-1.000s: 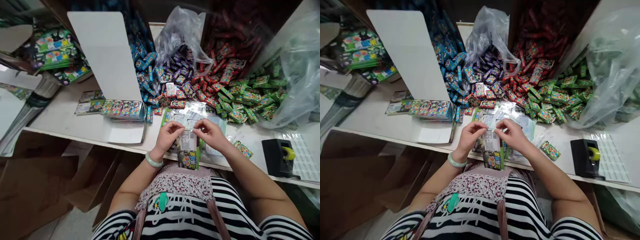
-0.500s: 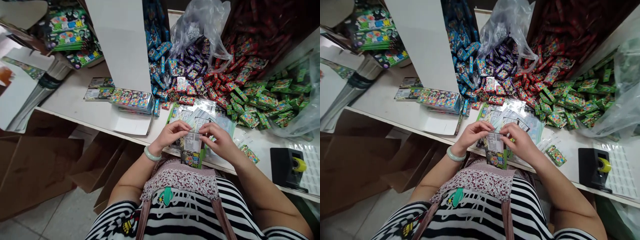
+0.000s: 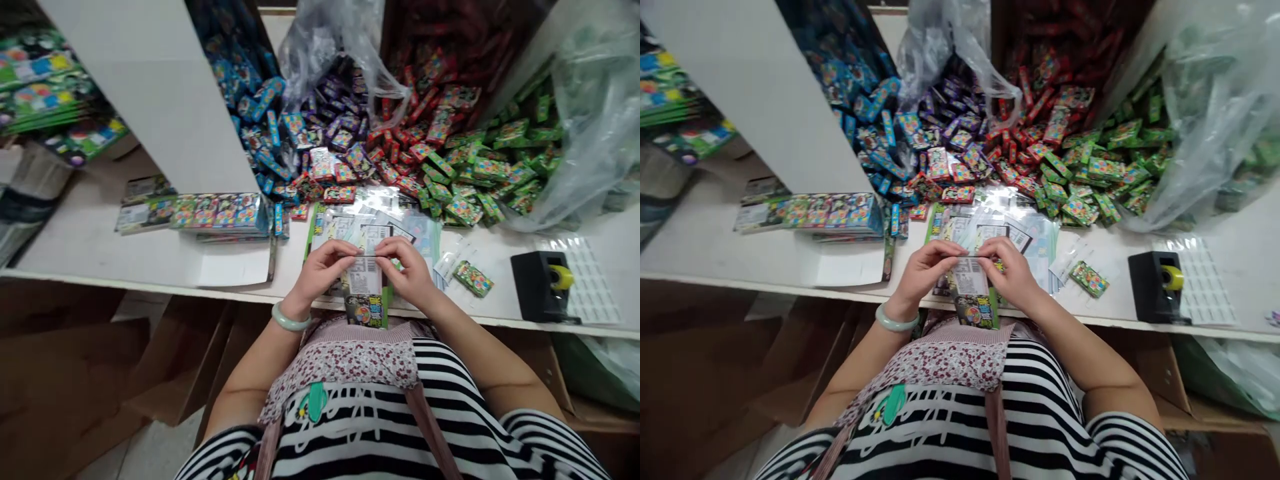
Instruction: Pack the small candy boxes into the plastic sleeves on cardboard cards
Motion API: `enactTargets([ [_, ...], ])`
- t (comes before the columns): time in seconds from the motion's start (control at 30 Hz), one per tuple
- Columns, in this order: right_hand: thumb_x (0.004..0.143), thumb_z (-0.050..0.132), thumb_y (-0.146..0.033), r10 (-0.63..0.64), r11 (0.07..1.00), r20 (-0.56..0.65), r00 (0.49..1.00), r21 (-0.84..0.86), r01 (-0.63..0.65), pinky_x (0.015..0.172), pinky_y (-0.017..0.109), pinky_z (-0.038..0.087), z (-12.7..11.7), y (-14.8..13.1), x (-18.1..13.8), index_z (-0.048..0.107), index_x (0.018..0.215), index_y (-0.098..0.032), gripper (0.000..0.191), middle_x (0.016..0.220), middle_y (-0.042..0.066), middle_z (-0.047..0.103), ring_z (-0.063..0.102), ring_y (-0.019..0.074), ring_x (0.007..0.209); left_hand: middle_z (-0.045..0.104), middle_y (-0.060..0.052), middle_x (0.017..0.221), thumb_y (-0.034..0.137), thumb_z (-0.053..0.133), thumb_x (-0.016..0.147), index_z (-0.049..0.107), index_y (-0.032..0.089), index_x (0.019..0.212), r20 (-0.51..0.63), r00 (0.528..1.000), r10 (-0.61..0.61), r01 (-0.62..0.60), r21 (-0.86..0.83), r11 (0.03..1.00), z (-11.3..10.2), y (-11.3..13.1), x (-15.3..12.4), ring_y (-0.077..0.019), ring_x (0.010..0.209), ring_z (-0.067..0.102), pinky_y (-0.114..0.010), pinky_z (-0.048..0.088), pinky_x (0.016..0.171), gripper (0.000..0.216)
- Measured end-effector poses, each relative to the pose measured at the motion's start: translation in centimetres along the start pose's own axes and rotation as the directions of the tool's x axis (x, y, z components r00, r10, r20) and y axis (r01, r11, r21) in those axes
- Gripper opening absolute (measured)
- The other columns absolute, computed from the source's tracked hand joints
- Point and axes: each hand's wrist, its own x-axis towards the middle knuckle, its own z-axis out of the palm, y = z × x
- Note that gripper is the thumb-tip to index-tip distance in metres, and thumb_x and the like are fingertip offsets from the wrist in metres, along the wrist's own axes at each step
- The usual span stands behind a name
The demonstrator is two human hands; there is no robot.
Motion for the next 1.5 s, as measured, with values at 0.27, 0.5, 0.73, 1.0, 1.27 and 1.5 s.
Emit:
enactTargets([
  [0.27,0.090,0.056,-0.032,0.265,0.934,-0.213,0.940,-0.184,-0.305,0.076,0.033,0.054,-9.1,6.1,-3.7,0.067,0.105,-0.022,0.021,0.105,0.006,0.069,0.065,0.0183,0.090,0.072,-0.002,0.083,0.035,0.081,0.075,0.067,0.020,0.078,-0.351,0.934,0.060,-0.021,0.113,0.993,-1.2,-2.0,0.5,-0.0164,0.084,0.069,-0.031,0.057,0.081,0.021],
  [0.5,0.084,0.058,-0.026,0.573,0.477,-0.443,0.689,-0.504,-0.720,0.091,0.039,0.048,-17.0,12.2,-5.9,0.073,0.094,-0.017,0.021,0.107,0.012,0.067,0.064,0.0224,0.088,0.072,-0.001,0.084,0.029,0.080,0.074,0.069,0.019,0.079,-0.314,0.949,0.019,0.023,0.130,0.991,1.0,-1.6,1.5,-0.0147,0.082,0.067,-0.028,0.055,0.077,0.015],
  [0.73,0.079,0.061,-0.029,0.611,0.510,-0.472,0.636,-0.380,-0.772,0.084,0.037,0.050,-16.7,13.4,-6.3,0.066,0.079,-0.020,0.011,0.090,0.006,0.068,0.062,0.0195,0.079,0.071,-0.002,0.085,0.035,0.078,0.076,0.068,0.020,0.080,-0.232,0.973,-0.012,0.056,0.186,0.981,1.4,-1.1,1.5,-0.0164,0.084,0.068,-0.030,0.056,0.077,0.019],
  [1.0,0.079,0.064,-0.047,0.616,0.737,-0.353,0.704,-0.059,-0.674,0.062,0.028,0.051,-17.2,7.6,-5.1,0.056,0.078,-0.021,0.027,0.067,-0.003,0.057,0.058,0.0127,0.062,0.069,-0.003,0.087,0.034,0.071,0.085,0.066,0.019,0.085,-0.074,0.997,0.034,-0.018,0.200,0.980,1.8,-1.0,1.8,-0.0148,0.084,0.066,-0.028,0.055,0.076,0.015],
  [1.27,0.088,0.062,-0.030,0.200,0.975,0.412,0.889,0.008,-0.223,0.070,0.029,0.046,-7.0,-2.7,4.5,0.063,0.082,-0.020,0.012,0.079,0.002,0.066,0.058,0.0143,0.073,0.064,-0.001,0.083,0.030,0.064,0.091,0.062,0.020,0.086,-0.007,0.992,0.124,-0.121,0.164,0.979,2.3,-0.6,1.5,-0.0120,0.078,0.062,-0.027,0.052,0.072,0.012],
  [1.5,0.086,0.061,-0.029,0.264,0.964,0.590,0.763,-0.183,-0.193,0.067,0.028,0.041,-3.5,-2.0,8.5,0.061,0.080,-0.020,0.012,0.072,-0.001,0.063,0.055,0.0135,0.068,0.063,-0.002,0.084,0.031,0.060,0.093,0.061,0.020,0.087,0.007,0.995,0.103,-0.103,0.121,0.987,1.5,-0.4,1.2,-0.0130,0.079,0.060,-0.029,0.049,0.074,0.013],
])
